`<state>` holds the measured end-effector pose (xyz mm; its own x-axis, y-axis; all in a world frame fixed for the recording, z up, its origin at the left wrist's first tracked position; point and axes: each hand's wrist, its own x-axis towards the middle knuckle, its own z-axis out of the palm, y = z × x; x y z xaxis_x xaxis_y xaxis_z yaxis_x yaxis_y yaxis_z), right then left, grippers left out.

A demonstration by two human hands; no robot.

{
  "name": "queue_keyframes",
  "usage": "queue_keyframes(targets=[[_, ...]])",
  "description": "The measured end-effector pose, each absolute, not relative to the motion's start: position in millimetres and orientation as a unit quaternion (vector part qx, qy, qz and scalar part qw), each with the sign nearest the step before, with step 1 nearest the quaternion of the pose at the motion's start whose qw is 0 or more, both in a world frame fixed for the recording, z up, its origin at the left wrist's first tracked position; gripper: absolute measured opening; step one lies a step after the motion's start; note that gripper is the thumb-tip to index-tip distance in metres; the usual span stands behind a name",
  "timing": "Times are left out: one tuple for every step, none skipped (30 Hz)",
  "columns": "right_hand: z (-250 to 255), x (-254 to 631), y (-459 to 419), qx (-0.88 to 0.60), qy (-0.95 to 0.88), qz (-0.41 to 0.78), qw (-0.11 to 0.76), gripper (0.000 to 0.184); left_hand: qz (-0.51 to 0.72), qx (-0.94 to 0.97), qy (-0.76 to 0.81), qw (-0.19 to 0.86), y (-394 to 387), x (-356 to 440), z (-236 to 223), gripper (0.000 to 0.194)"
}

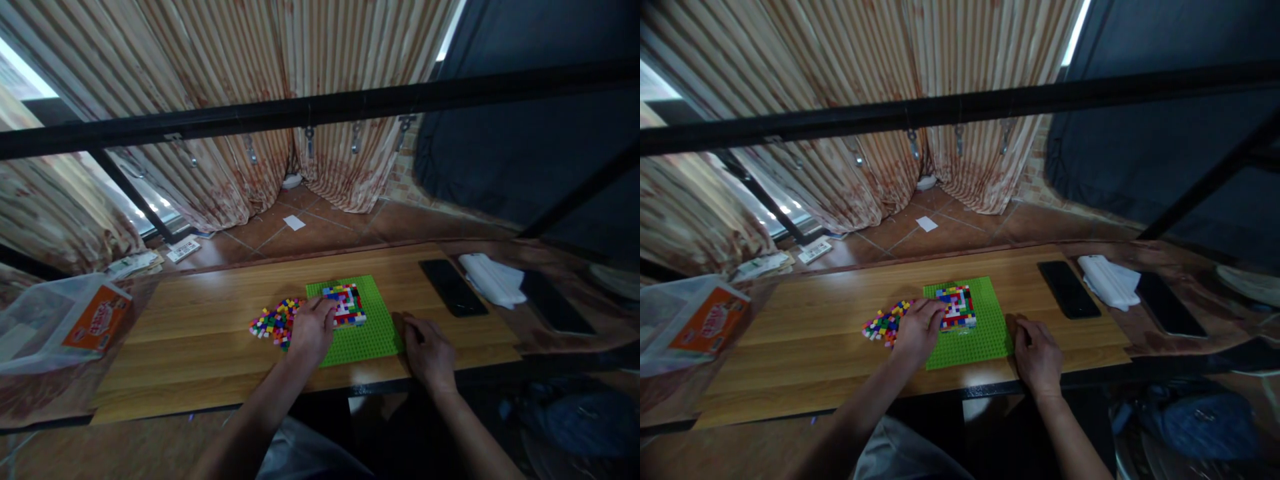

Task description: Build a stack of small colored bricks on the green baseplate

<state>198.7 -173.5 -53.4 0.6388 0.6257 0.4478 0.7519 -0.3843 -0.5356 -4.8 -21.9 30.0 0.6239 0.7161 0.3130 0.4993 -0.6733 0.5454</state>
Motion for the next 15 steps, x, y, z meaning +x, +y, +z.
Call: queue_keyframes(targets=[[-53,199,-173,-0.829,-0.413,-0.084,0.366,0.037,0.247,0.885,0.345,0.191,-20,-1,30,0.020],[-54,198,-173,-0.831,-0.410,-0.083,0.366,0.037,0.234,0.893,0.344,0.175,-18,2,31,0.019],[-54,198,-173,-0.833,-0.406,-0.083,0.365,0.037,0.222,0.899,0.342,0.162,-17,6,32,0.019],[-54,198,-173,-0.834,-0.404,-0.082,0.365,0.037,0.213,0.903,0.342,0.152,-16,9,33,0.019],[-54,198,-173,-0.835,-0.404,-0.081,0.365,0.037,0.204,0.906,0.340,0.146,-15,12,35,0.018],[-54,198,-173,-0.833,-0.407,-0.079,0.366,0.036,0.197,0.909,0.340,0.141,-14,14,37,0.017],[-54,198,-173,-0.831,-0.411,-0.078,0.367,0.036,0.191,0.911,0.339,0.137,-13,16,38,0.016],[-54,198,-173,-0.829,-0.414,-0.079,0.368,0.035,0.185,0.913,0.338,0.133,-13,18,39,0.015],[-55,199,-173,-0.826,-0.418,-0.080,0.369,0.035,0.179,0.915,0.336,0.130,-12,19,40,0.014],[-55,199,-173,-0.824,-0.420,-0.083,0.371,0.035,0.175,0.918,0.333,0.126,-12,21,40,0.013],[-55,199,-173,-0.822,-0.420,-0.085,0.374,0.034,0.172,0.920,0.329,0.123,-11,22,40,0.012],[-56,200,-173,-0.822,-0.420,-0.086,0.375,0.034,0.170,0.923,0.326,0.119,-11,22,39,0.011],[-56,200,-173,-0.823,-0.419,-0.085,0.375,0.034,0.168,0.925,0.322,0.116,-11,23,39,0.010],[-57,200,-173,-0.824,-0.419,-0.083,0.373,0.033,0.168,0.926,0.319,0.112,-11,23,38,0.009],[-57,200,-173,-0.825,-0.418,-0.080,0.371,0.033,0.168,0.927,0.318,0.109,-11,24,38,0.008]])
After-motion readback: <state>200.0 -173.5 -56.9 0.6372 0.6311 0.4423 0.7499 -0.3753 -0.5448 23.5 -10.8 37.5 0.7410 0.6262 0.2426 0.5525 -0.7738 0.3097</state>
